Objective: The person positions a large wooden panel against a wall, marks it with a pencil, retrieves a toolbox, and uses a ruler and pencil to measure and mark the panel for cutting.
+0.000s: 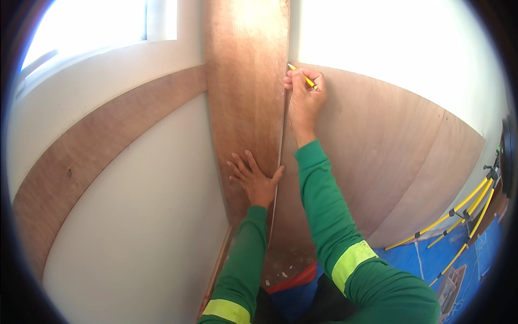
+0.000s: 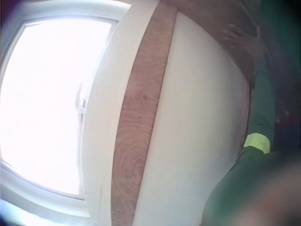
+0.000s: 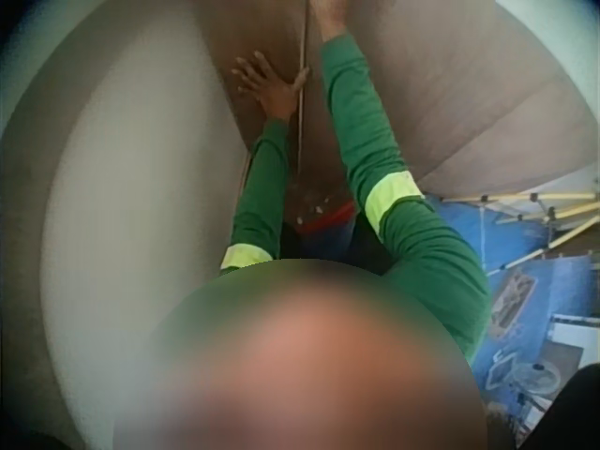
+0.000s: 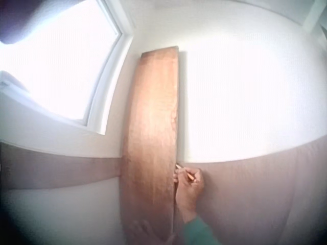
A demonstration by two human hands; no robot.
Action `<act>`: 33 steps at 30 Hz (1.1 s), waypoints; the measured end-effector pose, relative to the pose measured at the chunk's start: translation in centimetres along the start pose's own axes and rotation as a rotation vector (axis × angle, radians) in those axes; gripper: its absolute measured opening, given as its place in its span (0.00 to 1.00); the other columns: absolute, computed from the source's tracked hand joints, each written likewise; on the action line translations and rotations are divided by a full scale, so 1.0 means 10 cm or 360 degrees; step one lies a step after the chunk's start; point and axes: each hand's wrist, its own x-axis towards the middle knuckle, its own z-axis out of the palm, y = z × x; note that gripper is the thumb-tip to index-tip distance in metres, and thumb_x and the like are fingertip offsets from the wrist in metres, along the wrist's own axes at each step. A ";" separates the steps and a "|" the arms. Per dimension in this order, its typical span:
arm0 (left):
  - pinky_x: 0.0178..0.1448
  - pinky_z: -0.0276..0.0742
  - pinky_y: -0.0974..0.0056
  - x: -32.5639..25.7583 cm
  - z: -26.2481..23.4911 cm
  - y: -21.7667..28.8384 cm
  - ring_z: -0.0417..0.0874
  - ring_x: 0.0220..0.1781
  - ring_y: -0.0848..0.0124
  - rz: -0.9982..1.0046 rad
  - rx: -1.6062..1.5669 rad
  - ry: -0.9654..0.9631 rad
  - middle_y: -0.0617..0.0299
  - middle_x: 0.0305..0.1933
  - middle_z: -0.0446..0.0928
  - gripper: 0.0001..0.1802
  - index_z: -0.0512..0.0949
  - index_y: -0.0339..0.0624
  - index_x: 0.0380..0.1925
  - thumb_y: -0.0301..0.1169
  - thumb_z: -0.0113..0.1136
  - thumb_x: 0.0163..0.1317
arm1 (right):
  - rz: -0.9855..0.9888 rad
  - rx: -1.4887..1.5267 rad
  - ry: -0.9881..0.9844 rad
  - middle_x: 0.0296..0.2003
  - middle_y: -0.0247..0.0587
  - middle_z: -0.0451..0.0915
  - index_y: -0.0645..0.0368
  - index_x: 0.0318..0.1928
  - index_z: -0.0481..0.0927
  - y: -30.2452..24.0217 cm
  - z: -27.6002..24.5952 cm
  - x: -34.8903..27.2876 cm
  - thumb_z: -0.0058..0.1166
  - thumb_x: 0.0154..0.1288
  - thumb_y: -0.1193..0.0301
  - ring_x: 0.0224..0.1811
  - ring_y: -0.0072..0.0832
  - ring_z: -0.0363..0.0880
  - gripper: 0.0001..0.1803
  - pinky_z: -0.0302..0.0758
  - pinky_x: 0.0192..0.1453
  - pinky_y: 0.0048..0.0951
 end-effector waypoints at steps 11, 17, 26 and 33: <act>0.85 0.30 0.16 -0.01 -0.06 0.01 0.21 0.91 0.31 -0.0030 -0.0036 -0.0064 0.34 0.92 0.28 0.72 0.43 0.41 0.89 0.75 0.68 0.62 | 0.0075 -0.0081 0.0055 0.41 0.42 0.88 0.64 0.50 0.78 -0.04 0.05 -0.01 0.59 0.80 0.77 0.38 0.21 0.87 0.05 0.83 0.43 0.25; 0.85 0.32 0.17 -0.02 -0.05 0.00 0.21 0.92 0.32 -0.0046 0.0000 -0.0087 0.34 0.92 0.28 0.73 0.41 0.42 0.89 0.76 0.65 0.62 | 0.0068 -0.0027 0.0069 0.39 0.41 0.87 0.64 0.50 0.78 -0.05 0.07 -0.03 0.59 0.81 0.76 0.36 0.20 0.85 0.05 0.82 0.41 0.24; 0.85 0.35 0.17 -0.03 -0.04 0.01 0.22 0.92 0.31 -0.0037 0.0050 -0.0094 0.36 0.92 0.25 0.74 0.35 0.44 0.90 0.77 0.63 0.63 | 0.0129 0.0003 0.0087 0.39 0.40 0.87 0.63 0.49 0.78 -0.05 0.05 -0.04 0.60 0.81 0.76 0.35 0.19 0.84 0.04 0.82 0.40 0.24; 0.86 0.34 0.18 -0.03 -0.03 0.00 0.20 0.92 0.33 -0.0034 0.0070 -0.0077 0.35 0.92 0.25 0.75 0.35 0.43 0.90 0.79 0.62 0.63 | 0.0020 -0.0071 0.0131 0.35 0.36 0.87 0.62 0.49 0.79 0.08 0.07 -0.01 0.64 0.79 0.74 0.35 0.16 0.83 0.07 0.79 0.38 0.23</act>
